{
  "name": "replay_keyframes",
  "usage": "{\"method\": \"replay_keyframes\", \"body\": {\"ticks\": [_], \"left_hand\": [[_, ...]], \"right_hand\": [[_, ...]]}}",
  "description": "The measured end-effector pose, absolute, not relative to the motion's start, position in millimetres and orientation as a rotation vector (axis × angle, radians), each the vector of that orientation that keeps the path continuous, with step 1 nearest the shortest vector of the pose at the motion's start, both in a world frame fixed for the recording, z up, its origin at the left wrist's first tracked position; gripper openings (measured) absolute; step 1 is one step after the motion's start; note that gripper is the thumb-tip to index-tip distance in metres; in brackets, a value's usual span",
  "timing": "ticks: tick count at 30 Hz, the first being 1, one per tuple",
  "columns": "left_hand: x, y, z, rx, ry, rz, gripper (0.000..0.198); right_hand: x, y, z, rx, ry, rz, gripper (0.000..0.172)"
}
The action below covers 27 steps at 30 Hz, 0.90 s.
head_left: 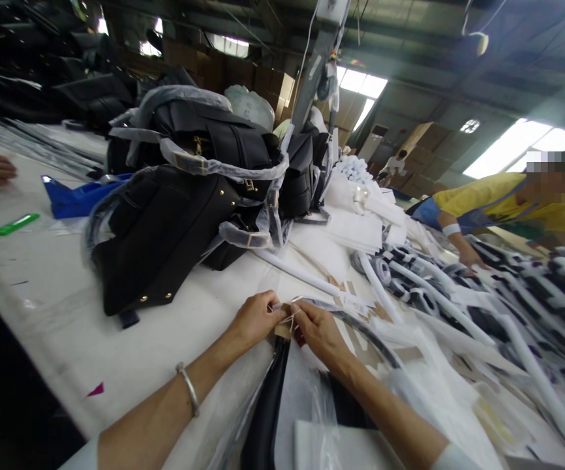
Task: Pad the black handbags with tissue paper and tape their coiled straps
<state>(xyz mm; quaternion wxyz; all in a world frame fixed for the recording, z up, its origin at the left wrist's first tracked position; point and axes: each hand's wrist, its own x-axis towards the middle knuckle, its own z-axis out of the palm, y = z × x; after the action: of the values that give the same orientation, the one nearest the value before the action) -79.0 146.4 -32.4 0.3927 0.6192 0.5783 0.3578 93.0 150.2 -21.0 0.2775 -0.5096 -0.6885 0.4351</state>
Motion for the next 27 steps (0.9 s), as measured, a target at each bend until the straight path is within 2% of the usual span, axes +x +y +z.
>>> {"method": "replay_keyframes", "body": {"ticks": [4,7,8,10,13,17,22,27], "left_hand": [[-81,148,-35,1.525,1.451,0.964,0.016],[-86,150,-35,1.457,1.457,1.059,0.013],[-88,151,-34,1.431,1.453,1.099,0.013],[-91,151,-29,1.384,1.413,1.177,0.017],[-95,149,-18,1.177,1.119,1.247,0.029],[-99,146,-16,1.03,0.83,1.036,0.039],[-94,149,-35,1.169,0.844,0.654,0.053],[-91,152,-42,1.312,0.926,0.552,0.055]], "right_hand": [[106,148,-22,-1.392,-1.87,1.22,0.036],[115,149,-25,-1.383,-2.018,1.062,0.03],[116,150,-24,-1.398,-2.064,1.022,0.033],[114,150,-20,-1.446,-2.111,0.991,0.041],[104,147,-7,-1.432,-2.113,0.978,0.035],[98,151,4,-1.398,-2.263,0.894,0.03],[112,163,2,-1.55,-2.246,0.948,0.039],[134,169,9,-1.504,-2.197,1.04,0.037]]}}
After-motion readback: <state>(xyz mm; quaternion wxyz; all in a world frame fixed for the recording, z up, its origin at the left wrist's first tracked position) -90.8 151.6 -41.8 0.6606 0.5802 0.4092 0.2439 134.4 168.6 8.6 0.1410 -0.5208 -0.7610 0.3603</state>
